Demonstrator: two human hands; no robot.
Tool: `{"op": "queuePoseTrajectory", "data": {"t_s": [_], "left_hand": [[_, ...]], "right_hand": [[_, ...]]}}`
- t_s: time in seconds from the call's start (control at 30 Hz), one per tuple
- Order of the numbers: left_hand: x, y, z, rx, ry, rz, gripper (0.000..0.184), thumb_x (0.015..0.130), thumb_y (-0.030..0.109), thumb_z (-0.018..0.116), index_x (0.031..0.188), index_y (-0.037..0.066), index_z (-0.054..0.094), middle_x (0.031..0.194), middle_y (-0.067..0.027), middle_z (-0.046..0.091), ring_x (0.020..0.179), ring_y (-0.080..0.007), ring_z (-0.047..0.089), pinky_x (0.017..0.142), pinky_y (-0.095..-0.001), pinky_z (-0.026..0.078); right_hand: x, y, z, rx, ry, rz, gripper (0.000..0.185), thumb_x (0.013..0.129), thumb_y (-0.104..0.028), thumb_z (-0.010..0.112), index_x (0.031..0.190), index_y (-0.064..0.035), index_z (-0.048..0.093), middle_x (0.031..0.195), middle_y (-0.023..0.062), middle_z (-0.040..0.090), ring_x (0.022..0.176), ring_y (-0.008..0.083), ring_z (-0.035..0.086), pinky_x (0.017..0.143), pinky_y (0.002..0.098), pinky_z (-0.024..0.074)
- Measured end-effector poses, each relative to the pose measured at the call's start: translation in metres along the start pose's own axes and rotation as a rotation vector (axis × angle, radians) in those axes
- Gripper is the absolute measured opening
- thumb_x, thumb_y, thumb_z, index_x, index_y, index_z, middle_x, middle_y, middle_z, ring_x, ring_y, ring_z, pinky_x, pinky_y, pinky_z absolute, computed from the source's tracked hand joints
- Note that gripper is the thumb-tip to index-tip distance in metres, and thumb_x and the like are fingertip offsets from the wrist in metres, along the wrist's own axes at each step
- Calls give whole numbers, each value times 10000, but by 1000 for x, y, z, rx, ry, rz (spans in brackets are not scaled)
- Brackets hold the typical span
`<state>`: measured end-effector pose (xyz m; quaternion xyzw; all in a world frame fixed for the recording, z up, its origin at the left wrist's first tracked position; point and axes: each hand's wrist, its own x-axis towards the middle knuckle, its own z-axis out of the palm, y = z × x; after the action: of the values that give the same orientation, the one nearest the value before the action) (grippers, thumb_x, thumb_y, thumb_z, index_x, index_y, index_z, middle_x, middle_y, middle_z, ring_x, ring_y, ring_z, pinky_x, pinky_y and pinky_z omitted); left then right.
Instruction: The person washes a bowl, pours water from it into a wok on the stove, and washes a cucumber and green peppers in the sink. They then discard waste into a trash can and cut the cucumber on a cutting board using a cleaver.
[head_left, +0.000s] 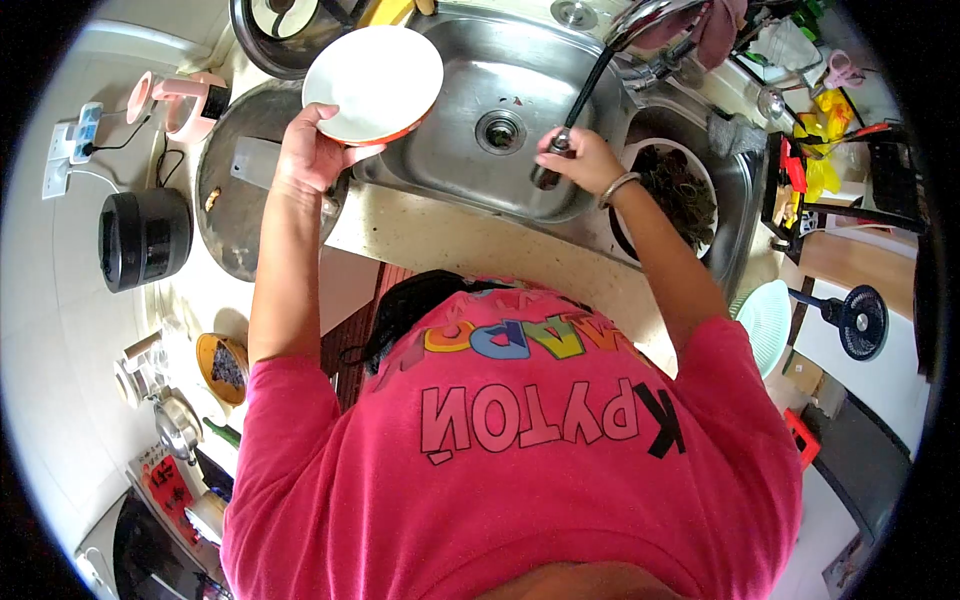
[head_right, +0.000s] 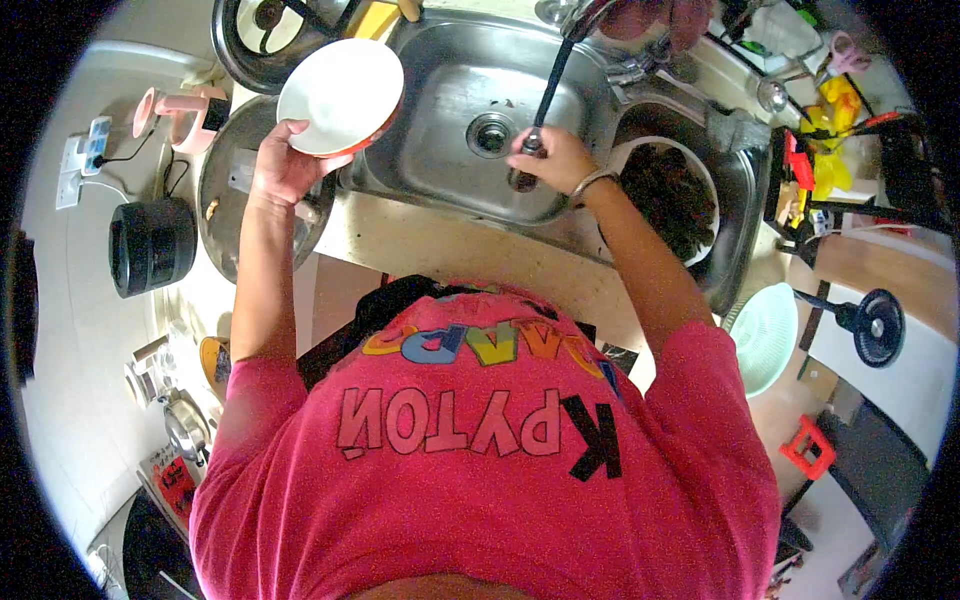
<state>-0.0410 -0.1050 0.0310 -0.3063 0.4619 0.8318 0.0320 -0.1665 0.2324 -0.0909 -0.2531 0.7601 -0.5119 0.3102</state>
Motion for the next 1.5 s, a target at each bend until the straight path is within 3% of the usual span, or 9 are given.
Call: {"op": "queuePoseTrajectory", "data": {"t_s": [0.07, 0.17, 0.53, 0.7, 0.87, 0.93, 1.2, 1.27, 1.5], "left_hand": [[-12, 6, 4, -22, 7, 65, 600, 800, 155, 449, 1324, -46, 237, 1293, -229, 390, 1141, -418, 473, 809, -578, 514], [-20, 9, 5, -45, -8, 90, 600, 795, 140, 452, 1323, -45, 237, 1292, -232, 389, 1142, -423, 471, 827, -587, 503], [-20, 2, 5, -123, -12, 75, 609, 779, 117, 471, 1325, -28, 243, 1293, -223, 384, 1136, -439, 469, 797, -600, 511], [-14, -3, 7, -132, -11, 44, 626, 782, 127, 477, 1350, 17, 239, 1296, -224, 380, 1149, -443, 451, 809, -577, 515], [-9, -8, 11, -96, -58, 30, 626, 776, 126, 479, 1347, 22, 245, 1297, -225, 381, 1145, -443, 455, 821, -575, 510], [-6, -11, 12, -87, -72, 22, 628, 774, 125, 480, 1347, 23, 246, 1298, -225, 380, 1146, -444, 455, 824, -576, 508], [-15, -12, 22, -59, -130, 44, 638, 767, 116, 487, 1347, 13, 241, 1300, -225, 376, 1140, -441, 459, 827, -582, 504], [-18, -11, 20, -63, -123, 50, 624, 770, 112, 485, 1335, -10, 251, 1296, -224, 387, 1143, -432, 462, 824, -591, 502], [-23, -13, 10, -92, -96, 46, 586, 784, 97, 470, 1311, -51, 259, 1285, -235, 397, 1143, -433, 464, 812, -609, 499]], "right_hand": [[10, -19, 18, -46, -4, 94, 207, 776, -224, 719, 912, -96, 630, 822, 9, 638, 743, 89, 583, 700, 245, 470], [41, -16, 47, 313, 112, -126, 175, 796, -155, 702, 932, -80, 622, 878, 1, 637, 774, 88, 580, 722, 238, 470], [152, -21, 13, 351, 480, -411, 309, 762, -194, 741, 1031, -106, 617, 786, -6, 612, 686, 85, 525, 619, 227, 456], [107, -29, -56, -528, 630, -200, 495, 782, -513, 613, 1026, -82, 601, 806, 164, 642, 768, 350, 623, 677, 419, 487], [52, -44, -75, -861, 602, -180, 429, 813, -457, 609, 1048, -99, 591, 754, 154, 635, 688, 314, 615, 628, 385, 473], [36, -56, -75, -770, 552, -200, 455, 800, -431, 617, 1004, -27, 571, 867, 207, 633, 815, 376, 613, 728, 444, 478], [28, -77, -80, -636, 415, -282, 423, 778, -402, 633, 942, -13, 600, 822, 189, 638, 793, 344, 627, 726, 413, 481], [27, -80, -79, -554, 377, -261, 355, 791, -369, 652, 919, -40, 622, 758, 87, 639, 674, 194, 608, 653, 313, 463], [26, -82, -82, -701, 340, -164, 340, 786, -347, 655, 880, -22, 622, 750, 70, 632, 663, 157, 595, 657, 299, 463]]}}
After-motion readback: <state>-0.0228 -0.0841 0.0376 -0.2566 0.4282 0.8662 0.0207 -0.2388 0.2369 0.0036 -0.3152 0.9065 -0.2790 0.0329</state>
